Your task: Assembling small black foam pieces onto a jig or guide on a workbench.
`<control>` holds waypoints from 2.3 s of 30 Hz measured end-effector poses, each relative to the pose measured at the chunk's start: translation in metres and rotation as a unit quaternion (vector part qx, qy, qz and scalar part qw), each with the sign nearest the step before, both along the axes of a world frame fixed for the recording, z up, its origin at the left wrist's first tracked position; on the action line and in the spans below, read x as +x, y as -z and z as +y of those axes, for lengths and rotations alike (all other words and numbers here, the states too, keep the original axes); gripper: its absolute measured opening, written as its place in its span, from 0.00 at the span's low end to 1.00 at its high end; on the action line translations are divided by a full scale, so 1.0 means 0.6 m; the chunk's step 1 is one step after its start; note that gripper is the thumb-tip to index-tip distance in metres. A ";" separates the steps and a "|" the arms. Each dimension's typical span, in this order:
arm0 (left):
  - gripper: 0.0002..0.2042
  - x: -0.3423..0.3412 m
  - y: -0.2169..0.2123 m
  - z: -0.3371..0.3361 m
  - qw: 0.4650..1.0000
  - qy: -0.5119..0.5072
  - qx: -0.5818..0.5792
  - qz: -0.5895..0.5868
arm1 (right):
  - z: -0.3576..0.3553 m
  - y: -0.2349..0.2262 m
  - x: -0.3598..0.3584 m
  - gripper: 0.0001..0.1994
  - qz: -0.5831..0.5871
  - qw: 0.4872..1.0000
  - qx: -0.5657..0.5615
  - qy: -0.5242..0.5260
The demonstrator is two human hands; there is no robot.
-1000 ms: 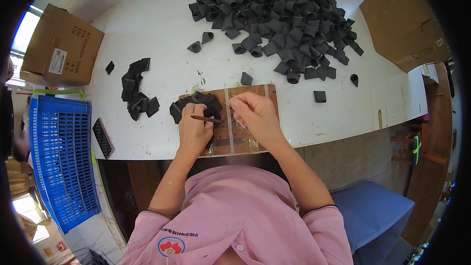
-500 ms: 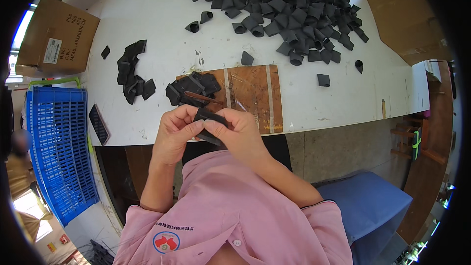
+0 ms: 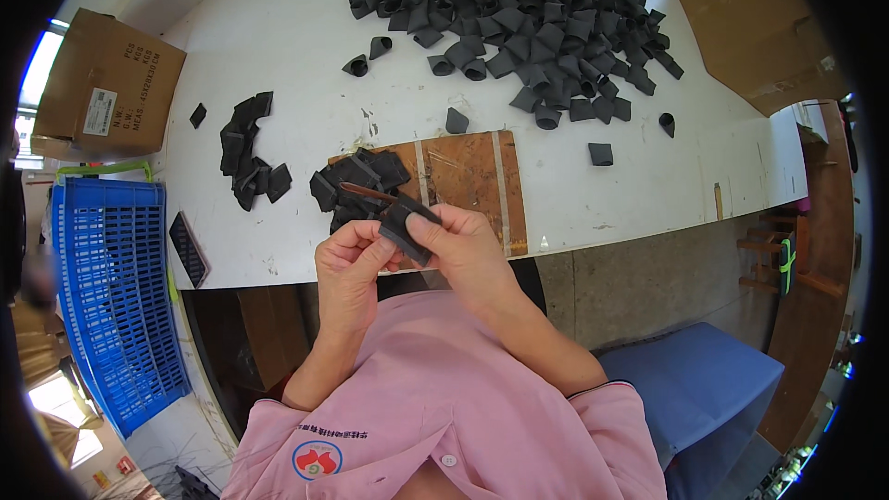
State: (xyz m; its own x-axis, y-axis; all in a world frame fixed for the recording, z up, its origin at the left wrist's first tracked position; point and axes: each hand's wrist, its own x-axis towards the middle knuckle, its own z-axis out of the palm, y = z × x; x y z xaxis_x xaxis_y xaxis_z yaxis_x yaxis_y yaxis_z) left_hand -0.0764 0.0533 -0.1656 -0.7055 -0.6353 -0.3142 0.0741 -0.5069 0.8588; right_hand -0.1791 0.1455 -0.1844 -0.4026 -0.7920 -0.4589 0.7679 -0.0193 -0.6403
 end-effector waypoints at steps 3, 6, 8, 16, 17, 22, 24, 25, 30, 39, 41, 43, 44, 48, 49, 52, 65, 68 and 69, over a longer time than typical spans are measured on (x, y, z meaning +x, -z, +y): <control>0.01 0.005 0.012 -0.001 0.994 -0.008 -0.097 -0.046 | -0.007 -0.006 0.014 0.10 0.558 0.804 0.190 0.079; 0.01 0.003 0.010 0.002 0.960 0.021 -0.269 -0.073 | -0.004 -0.022 0.008 0.09 0.638 0.761 0.055 0.100; 0.02 -0.002 0.008 0.010 0.902 -0.013 -0.421 -0.093 | -0.006 -0.026 0.016 0.07 0.584 0.808 0.037 0.064; 0.06 -0.017 0.001 -0.004 0.986 -0.104 0.106 0.079 | -0.031 -0.002 0.012 0.05 0.751 0.638 0.085 0.148; 0.06 -0.012 -0.002 -0.011 0.980 -0.064 0.168 0.091 | -0.028 -0.010 0.010 0.04 0.647 0.749 0.092 0.109; 0.06 0.000 -0.002 -0.010 0.999 -0.013 0.028 0.032 | -0.020 -0.018 -0.002 0.02 0.151 0.988 0.015 -0.006; 0.07 -0.004 0.011 0.004 0.954 -0.095 -0.281 -0.054 | -0.024 -0.022 0.005 0.05 -0.129 0.986 -0.102 -0.017; 0.08 -0.008 -0.004 0.011 0.953 -0.118 -0.274 -0.055 | -0.027 -0.029 0.006 0.05 -0.130 0.986 -0.102 -0.020; 0.08 -0.006 -0.028 -0.021 0.990 -0.099 -0.072 0.074 | -0.025 -0.068 -0.016 0.10 0.101 0.986 -0.060 -0.115; 0.12 -0.004 0.021 -0.078 0.874 0.067 0.380 0.296 | -0.077 -0.058 -0.063 0.11 0.204 0.960 -0.082 -0.173; 0.11 -0.013 0.003 -0.059 0.945 0.020 0.241 0.218 | -0.071 -0.059 -0.058 0.09 0.253 0.953 -0.075 -0.149; 0.13 -0.016 -0.026 -0.052 0.995 -0.045 -0.069 0.050 | -0.066 -0.060 -0.056 0.07 0.430 0.898 -0.041 -0.089; 0.13 -0.021 -0.033 -0.055 0.996 -0.042 -0.069 0.048 | -0.064 -0.061 -0.056 0.06 0.592 0.806 -0.005 -0.027; 0.12 -0.034 -0.046 -0.075 0.878 0.005 -0.470 0.093 | -0.046 -0.087 -0.036 0.11 0.640 0.763 -0.028 0.089; 0.11 -0.035 -0.043 -0.073 0.878 -0.008 -0.467 0.100 | -0.047 -0.088 -0.027 0.12 0.677 0.730 -0.032 0.087; 0.07 -0.032 -0.034 -0.064 0.912 -0.053 -0.383 0.138 | -0.057 -0.090 -0.016 0.15 0.734 0.672 -0.043 0.090; 0.05 -0.006 -0.023 -0.049 0.968 -0.101 -0.141 0.183 | -0.062 -0.067 -0.019 0.08 0.760 0.634 -0.065 0.123; 0.08 -0.010 -0.033 -0.048 0.966 -0.079 -0.198 0.149 | -0.061 -0.057 -0.016 0.08 0.780 0.597 -0.061 0.176; 0.09 -0.016 -0.047 -0.047 0.974 -0.073 -0.176 0.125 | -0.060 -0.058 -0.016 0.07 0.780 0.604 -0.042 0.159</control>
